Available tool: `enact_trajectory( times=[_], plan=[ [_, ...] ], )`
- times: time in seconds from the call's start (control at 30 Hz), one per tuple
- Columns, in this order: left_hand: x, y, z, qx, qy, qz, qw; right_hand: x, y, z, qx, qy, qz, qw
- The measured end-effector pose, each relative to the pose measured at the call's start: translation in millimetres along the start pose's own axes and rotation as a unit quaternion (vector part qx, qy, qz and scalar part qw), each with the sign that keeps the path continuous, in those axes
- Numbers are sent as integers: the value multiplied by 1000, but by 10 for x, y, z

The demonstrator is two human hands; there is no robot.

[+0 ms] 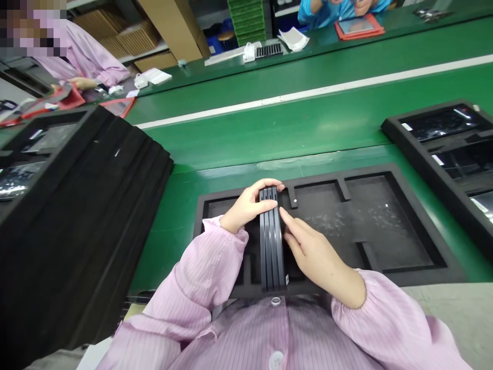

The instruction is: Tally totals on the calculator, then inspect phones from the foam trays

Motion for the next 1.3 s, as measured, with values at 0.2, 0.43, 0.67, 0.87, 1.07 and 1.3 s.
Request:
enact_trajectory(
  times=[0.2, 0.43, 0.67, 0.87, 1.07, 1.3],
  plan=[
    [-11, -10, -12, 0, -17, 6, 1000, 41, 217, -220, -127, 7, -149, 981],
    [-16, -15, -16, -10, -29, 15, 999, -107, 500, -421, -227, 44, -208, 950],
    [-24, -19, -11, -10, -35, 26, 999, -237, 654, -382, -241, 105, -21, 965],
    [12, -37, -16, -12, -53, 53, 997, 141, 768, -253, -364, 91, -332, 866],
    [-110, -122, -102, 30, -196, 61, 978, 249, 939, -149, -444, 192, -333, 809],
    [-136, -658, -698, 142, -225, -24, 964, -481, 914, 58, -301, -75, 14, 951]
  ],
)
Point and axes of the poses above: each hand's wrist, its own z-axis towards the middle knuckle, its own x-axis out of the palm, y = z × x, the point moved 9 cm from there along z, towards the middle knuckle, and after that the axes turned 7 degrees about -x, right-handed, at the moved point
